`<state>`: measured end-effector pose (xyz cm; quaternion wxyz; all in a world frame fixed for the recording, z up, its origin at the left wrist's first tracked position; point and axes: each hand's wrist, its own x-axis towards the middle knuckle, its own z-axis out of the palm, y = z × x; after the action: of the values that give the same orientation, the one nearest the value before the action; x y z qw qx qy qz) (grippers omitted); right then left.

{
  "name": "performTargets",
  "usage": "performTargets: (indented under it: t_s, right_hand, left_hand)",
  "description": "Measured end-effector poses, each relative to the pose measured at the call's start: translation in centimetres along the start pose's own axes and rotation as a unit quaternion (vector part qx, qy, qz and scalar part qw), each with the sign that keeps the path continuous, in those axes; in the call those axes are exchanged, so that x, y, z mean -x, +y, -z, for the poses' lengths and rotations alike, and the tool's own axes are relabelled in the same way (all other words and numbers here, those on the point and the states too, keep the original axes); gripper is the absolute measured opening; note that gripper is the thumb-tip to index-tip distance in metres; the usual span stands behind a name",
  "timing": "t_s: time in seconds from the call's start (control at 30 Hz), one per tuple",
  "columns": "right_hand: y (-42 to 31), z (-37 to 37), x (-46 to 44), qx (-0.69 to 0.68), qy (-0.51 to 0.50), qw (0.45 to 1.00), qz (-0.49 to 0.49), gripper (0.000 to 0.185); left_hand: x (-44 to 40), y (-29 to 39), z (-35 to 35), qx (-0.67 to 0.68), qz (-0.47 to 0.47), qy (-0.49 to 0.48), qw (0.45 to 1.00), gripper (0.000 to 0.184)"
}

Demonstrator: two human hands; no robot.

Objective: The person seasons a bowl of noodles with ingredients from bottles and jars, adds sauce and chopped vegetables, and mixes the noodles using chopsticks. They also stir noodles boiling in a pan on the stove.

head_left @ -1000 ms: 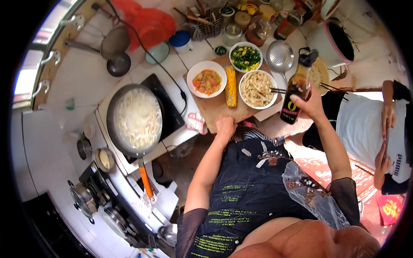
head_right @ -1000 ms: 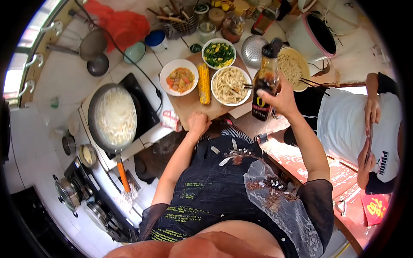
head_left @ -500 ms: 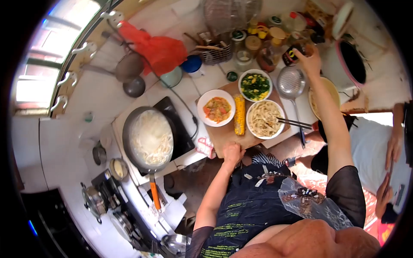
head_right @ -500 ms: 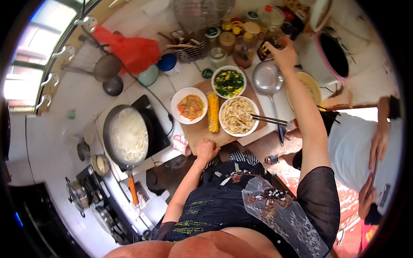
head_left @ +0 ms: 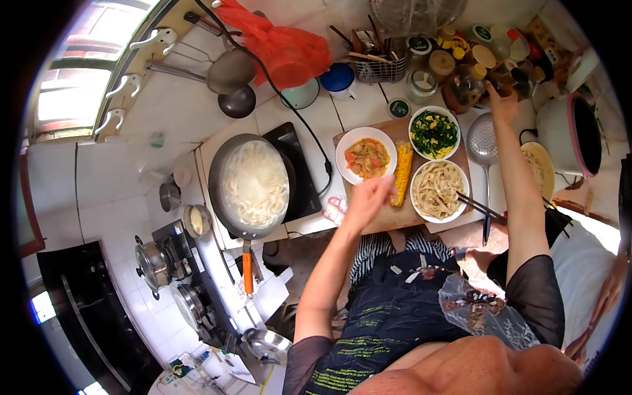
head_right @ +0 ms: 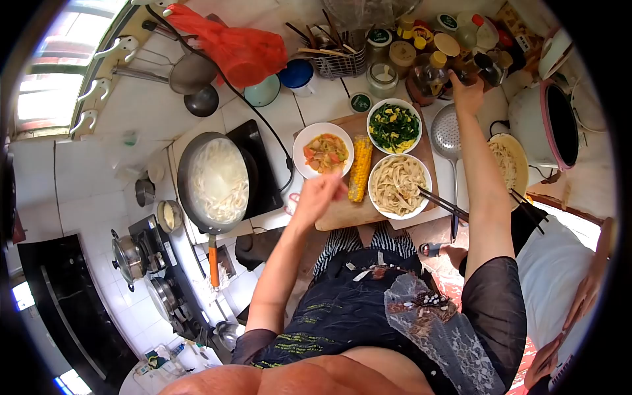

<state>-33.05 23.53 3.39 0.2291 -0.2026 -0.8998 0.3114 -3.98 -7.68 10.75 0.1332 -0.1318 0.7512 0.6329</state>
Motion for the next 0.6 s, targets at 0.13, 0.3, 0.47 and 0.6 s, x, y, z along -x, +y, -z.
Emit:
performTargets:
  t_s: [0.13, 0.3, 0.47, 0.6]
  right_hand:
    - [-0.8, 2.7, 0.7, 0.024, 0.019, 0.999, 0.011, 0.079]
    - [-1.0, 1.2, 2.1, 0.012, 0.004, 1.0, 0.018, 0.074]
    - [-2.3, 7.6, 4.2, -0.119, -0.095, 0.985, 0.086, 0.057]
    - [-4.6, 12.5, 9.9, -0.21, -0.096, 0.972, -0.043, 0.031]
  left_hand:
    - [-3.8, 3.8, 3.7, -0.065, -0.086, 0.109, 0.988, 0.036]
    - [-17.0, 1.9, 5.3, 0.089, 0.063, 0.158, 0.981, 0.041]
    - [-22.2, 0.4, 7.2, 0.37, 0.186, 0.172, 0.894, 0.039]
    - [-23.8, -1.2, 7.2, 0.515, 0.197, 0.166, 0.818, 0.035]
